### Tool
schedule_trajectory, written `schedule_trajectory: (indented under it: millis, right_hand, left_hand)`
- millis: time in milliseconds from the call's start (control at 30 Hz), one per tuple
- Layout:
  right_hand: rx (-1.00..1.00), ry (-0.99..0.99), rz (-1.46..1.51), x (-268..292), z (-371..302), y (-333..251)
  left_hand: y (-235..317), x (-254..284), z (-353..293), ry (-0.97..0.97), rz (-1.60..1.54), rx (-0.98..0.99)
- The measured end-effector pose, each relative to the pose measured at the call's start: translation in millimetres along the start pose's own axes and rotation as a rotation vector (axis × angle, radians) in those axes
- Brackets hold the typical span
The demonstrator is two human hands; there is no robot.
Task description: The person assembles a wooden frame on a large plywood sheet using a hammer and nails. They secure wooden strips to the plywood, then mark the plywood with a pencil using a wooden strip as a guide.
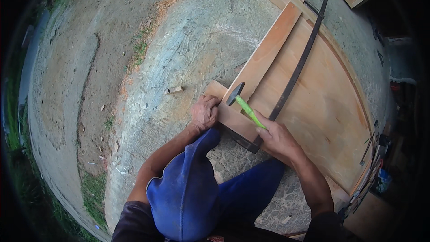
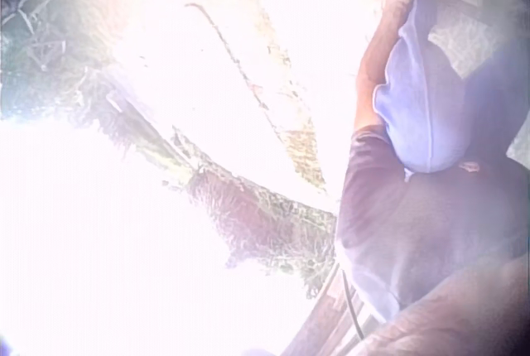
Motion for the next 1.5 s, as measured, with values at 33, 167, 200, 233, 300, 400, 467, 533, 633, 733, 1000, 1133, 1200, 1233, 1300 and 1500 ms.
schedule_trajectory:
  millis: [33, 167, 200, 233, 300, 400, 467, 533, 633, 733, 1000, 1133, 1200, 1233, 1300, 1500]
  right_hand:
    - [-0.019, 0.078, 0.049, 14, 5, 4]
    - [-0.060, 0.502, 0.247, 36, 2, 10]
    - [-0.045, 0.574, 0.183, 31, -5, 13]
    - [-0.202, -0.009, -0.063, -16, -3, 25]
    - [0.215, 0.078, -0.235, -22, -14, 14]
    - [-0.123, 0.024, 0.066, 8, -1, 2]
    - [-0.128, 0.440, 0.251, 27, -4, 7]
    - [-0.155, 0.443, 0.206, 4, -13, 21]
    - [0.155, 0.187, -0.120, -27, -33, 6]
    - [-0.070, 0.201, 0.064, 14, -4, -3]
    - [0.072, 0.071, 0.005, -30, -17, 8]
    - [-0.105, 0.338, 0.146, 0, -12, -3]
    - [0.003, 0.002, -0.045, -61, -23, 38]
    - [0.109, 0.048, -0.051, -63, -29, 32]
    - [0.097, 0.050, -0.006, -48, -16, 22]
    - [-0.032, 0.370, 0.084, -29, -26, 28]
  left_hand:
    - [-3, 3, 2, 0.008, 0.005, 0.008]
    - [-9, 2, 13, 0.023, 0.017, 0.017]
    - [-7, -1, 13, 0.023, 0.007, 0.008]
    - [-8, 1, 14, 0.034, 0.009, 0.005]
    - [-4, 1, 19, 0.000, 0.007, -0.008]
    - [-8, 4, 10, 0.000, 0.029, 0.019]
    - [-5, 6, 14, 0.019, 0.028, 0.011]
    - [-2, 3, 16, 0.015, 0.012, -0.014]
    - [-7, -3, 5, -0.049, -0.008, 0.035]
    - [-16, 5, 10, 0.009, 0.008, 0.021]
    - [-12, 1, 7, -0.003, -0.003, 0.016]
    - [-10, 2, 12, -0.011, 0.011, 0.021]
    - [-1, -4, 11, -0.017, -0.014, -0.011]
    - [-3, -6, 1, -0.017, -0.026, -0.023]
    - [-11, 2, 11, 0.023, -0.016, -0.014]
    - [-7, 2, 13, 0.015, -0.041, -0.018]
Point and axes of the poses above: each hand's wrist, its own z-axis towards the middle knuckle, its own x-axis out of the back of the hand, y = z × x, the point moved 8 cm from there along z, towards the middle knuckle, and after that the axes turned 1 degree about -y, right-handed, at the moved point
